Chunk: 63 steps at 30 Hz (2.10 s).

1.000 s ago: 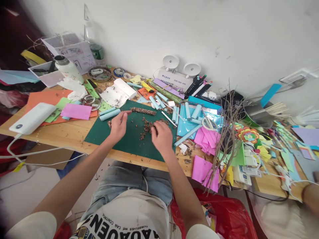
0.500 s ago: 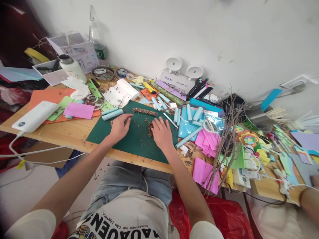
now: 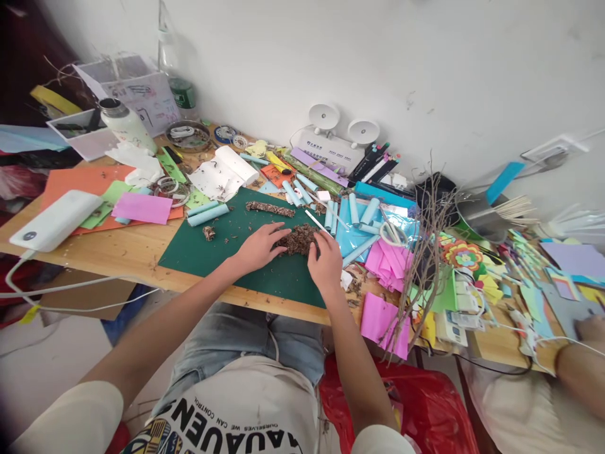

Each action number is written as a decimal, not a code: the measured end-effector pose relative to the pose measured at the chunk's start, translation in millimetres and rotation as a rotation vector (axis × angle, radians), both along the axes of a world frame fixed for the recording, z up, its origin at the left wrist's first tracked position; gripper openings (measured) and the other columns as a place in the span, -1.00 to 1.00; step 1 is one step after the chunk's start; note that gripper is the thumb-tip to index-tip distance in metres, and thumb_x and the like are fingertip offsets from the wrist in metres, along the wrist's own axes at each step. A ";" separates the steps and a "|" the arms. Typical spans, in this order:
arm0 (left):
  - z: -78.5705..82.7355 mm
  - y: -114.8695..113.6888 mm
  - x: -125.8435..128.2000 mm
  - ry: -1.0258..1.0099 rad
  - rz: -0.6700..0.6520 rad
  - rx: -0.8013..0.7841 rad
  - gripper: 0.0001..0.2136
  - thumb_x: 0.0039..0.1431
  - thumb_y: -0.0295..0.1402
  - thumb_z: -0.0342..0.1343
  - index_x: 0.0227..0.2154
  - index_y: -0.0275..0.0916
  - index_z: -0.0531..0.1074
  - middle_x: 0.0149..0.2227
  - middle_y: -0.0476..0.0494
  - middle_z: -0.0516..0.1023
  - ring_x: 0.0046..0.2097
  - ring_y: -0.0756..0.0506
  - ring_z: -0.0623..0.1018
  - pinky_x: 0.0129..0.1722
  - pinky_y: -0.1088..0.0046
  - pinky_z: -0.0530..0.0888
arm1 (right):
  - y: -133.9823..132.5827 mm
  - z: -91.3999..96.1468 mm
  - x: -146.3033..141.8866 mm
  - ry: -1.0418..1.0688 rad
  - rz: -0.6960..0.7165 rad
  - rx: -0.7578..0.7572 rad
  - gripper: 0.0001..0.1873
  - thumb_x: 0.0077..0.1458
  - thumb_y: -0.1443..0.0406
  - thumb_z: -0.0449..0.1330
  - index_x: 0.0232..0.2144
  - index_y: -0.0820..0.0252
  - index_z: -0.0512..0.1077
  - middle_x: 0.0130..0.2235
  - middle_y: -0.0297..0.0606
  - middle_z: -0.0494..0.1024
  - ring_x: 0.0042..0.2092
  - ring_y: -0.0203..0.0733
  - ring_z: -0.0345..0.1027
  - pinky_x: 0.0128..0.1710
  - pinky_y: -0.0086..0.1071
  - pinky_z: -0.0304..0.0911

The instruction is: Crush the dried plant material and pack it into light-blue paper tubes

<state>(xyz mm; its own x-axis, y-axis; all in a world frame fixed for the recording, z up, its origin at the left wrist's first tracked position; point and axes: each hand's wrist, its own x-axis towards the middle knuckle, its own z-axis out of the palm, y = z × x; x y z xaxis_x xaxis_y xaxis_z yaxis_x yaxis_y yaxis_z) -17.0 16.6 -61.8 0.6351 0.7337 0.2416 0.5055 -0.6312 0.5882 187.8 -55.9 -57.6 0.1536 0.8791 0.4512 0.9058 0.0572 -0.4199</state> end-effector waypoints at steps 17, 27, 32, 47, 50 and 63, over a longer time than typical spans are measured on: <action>2.1 -3.9 8.8 -0.154 0.133 -0.292 -0.61 0.23 -0.45 0.14 0.13 -0.27 0.42 0.07 -0.36 0.45 -0.23 -0.12 0.58 -0.09 0.22 0.57 | 47.3 9.7 18.7 0.195 -0.078 -0.349 -0.59 0.12 0.39 0.03 -0.11 0.24 0.62 -0.08 -0.11 0.66 -0.04 -0.05 0.52 0.10 -0.17 0.34; 13.2 0.1 9.3 0.090 0.051 -0.269 -0.50 0.16 -0.49 0.22 0.18 -0.29 0.35 0.11 -0.35 0.41 0.05 -0.25 0.53 -0.01 0.25 0.54 | 59.2 20.6 24.4 0.186 -0.093 -0.417 -0.57 0.15 0.42 0.01 -0.11 0.20 0.62 -0.14 -0.20 0.69 -0.06 -0.09 0.56 0.08 -0.23 0.36; 10.2 -0.8 7.9 0.042 0.076 -0.281 -0.37 0.08 -0.50 0.29 0.23 -0.34 0.29 0.19 -0.40 0.33 -0.01 -0.23 0.56 -0.03 0.24 0.55 | 70.6 21.9 20.6 0.154 -0.016 -0.455 -0.56 0.14 0.46 0.00 -0.08 0.20 0.61 -0.03 -0.20 0.66 0.05 -0.09 0.51 0.16 -0.23 0.31; 14.8 13.6 8.4 0.089 0.084 -0.312 -0.34 0.09 -0.44 0.31 0.26 -0.25 0.27 0.29 -0.41 0.22 -0.17 -0.15 0.59 -0.07 0.25 0.55 | 50.8 29.9 32.7 0.157 -0.138 -0.522 -0.64 0.20 0.36 0.00 -0.24 0.24 0.62 -0.28 -0.15 0.67 -0.23 -0.08 0.55 -0.09 -0.29 0.34; 16.7 15.5 16.9 0.136 0.029 -0.272 -0.44 0.09 -0.47 0.29 0.19 -0.34 0.36 0.13 -0.40 0.40 0.00 -0.27 0.55 0.02 0.22 0.51 | 46.4 29.1 27.9 0.107 -0.120 -0.601 -0.64 0.23 0.30 0.01 -0.34 0.21 0.61 -0.37 -0.17 0.64 -0.30 -0.08 0.53 -0.14 -0.30 0.33; 11.4 8.7 21.9 -0.098 0.041 -0.392 -0.36 0.02 -0.46 0.37 0.19 -0.31 0.34 0.14 -0.35 0.37 -0.24 -0.06 0.56 -0.10 0.31 0.57 | 18.6 22.3 4.8 0.331 -0.235 -0.448 -0.60 0.25 0.16 0.03 -0.05 0.22 0.53 -0.23 -0.13 0.66 -0.28 -0.09 0.56 -0.15 -0.27 0.42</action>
